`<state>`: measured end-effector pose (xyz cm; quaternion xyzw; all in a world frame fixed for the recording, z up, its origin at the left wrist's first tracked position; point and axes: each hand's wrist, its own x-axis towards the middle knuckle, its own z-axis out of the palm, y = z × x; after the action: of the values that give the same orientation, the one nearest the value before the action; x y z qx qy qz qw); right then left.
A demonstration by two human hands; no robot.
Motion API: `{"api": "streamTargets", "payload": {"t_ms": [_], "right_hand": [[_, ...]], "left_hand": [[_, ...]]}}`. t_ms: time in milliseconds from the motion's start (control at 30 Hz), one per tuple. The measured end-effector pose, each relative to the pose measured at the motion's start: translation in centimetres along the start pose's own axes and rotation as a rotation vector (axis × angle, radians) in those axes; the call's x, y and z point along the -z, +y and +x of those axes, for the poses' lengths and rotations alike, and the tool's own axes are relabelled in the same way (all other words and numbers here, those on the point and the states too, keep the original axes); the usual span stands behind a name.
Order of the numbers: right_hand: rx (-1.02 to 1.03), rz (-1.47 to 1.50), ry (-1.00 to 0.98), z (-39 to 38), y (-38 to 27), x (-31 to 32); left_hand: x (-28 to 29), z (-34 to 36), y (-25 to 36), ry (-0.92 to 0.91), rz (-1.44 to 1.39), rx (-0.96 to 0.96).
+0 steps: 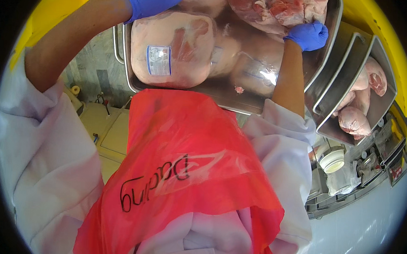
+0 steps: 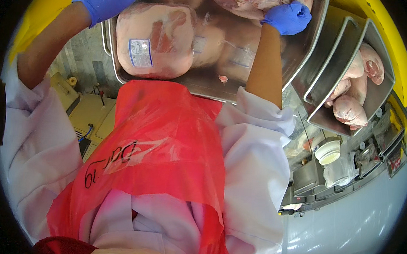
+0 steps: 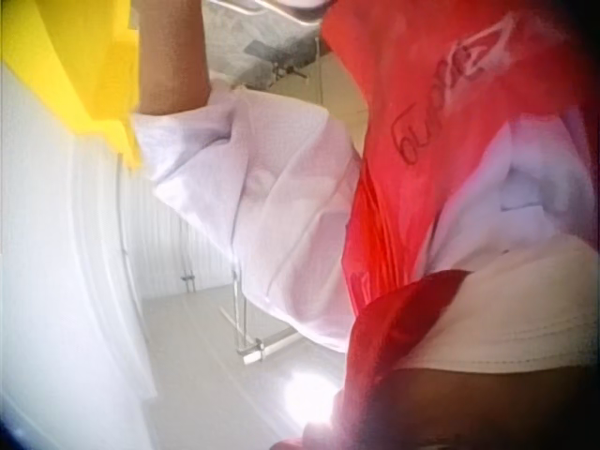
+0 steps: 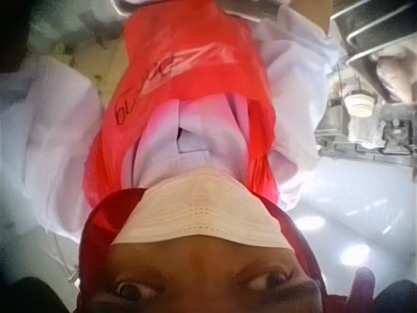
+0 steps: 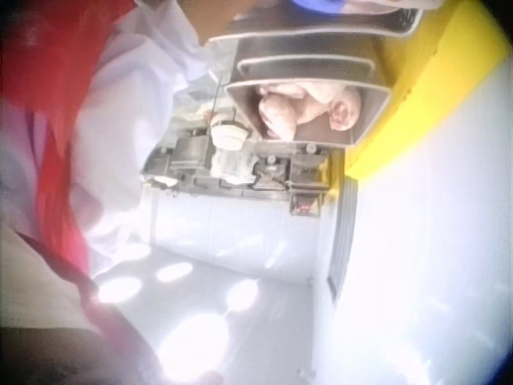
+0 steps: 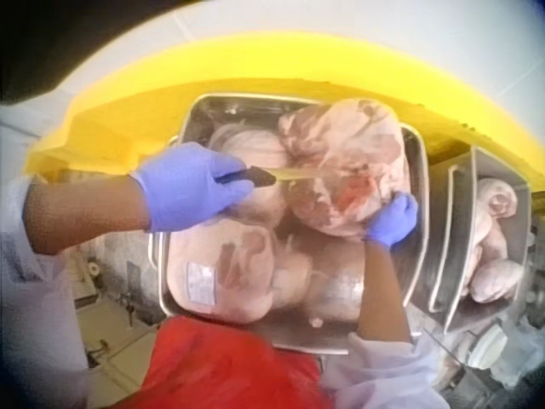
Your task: The person uses a knife to trim and cut a large piece of raw meat on a stainless steel tray. They repeatedly slice off sections and reposition the meat to continue trimming.
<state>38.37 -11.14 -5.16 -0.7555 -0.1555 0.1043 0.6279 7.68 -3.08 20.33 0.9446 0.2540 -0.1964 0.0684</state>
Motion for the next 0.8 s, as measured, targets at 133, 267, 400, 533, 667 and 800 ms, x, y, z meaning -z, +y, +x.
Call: {"api": "streamTargets", "payload": {"t_ms": [133,267,400,533,667,800], "right_hand": [[0.071,0.028,0.001,1.5,1.8,1.2],[0.027,-0.011,0.016,0.5,0.6,1.0],[0.054,0.033,-0.017,0.6,0.5,1.0],[0.067,0.064,-0.038,0.9,1.3,1.0],[0.121,0.019,-0.027,0.8,0.7,1.0],[0.158,0.069,-0.027,0.8,0.7,0.8]], "left_hand": [[-3.6,1.3,2.0,0.027,-0.243,0.114],[-9.4,1.3,8.2,0.066,-0.639,0.544],[-12.1,1.6,15.2,0.100,-0.865,0.748],[-14.2,3.2,20.0,0.152,-1.162,0.818],[-16.8,4.2,21.8,0.219,-1.158,0.829],[-19.2,5.3,22.5,0.239,-1.140,0.844]]}}
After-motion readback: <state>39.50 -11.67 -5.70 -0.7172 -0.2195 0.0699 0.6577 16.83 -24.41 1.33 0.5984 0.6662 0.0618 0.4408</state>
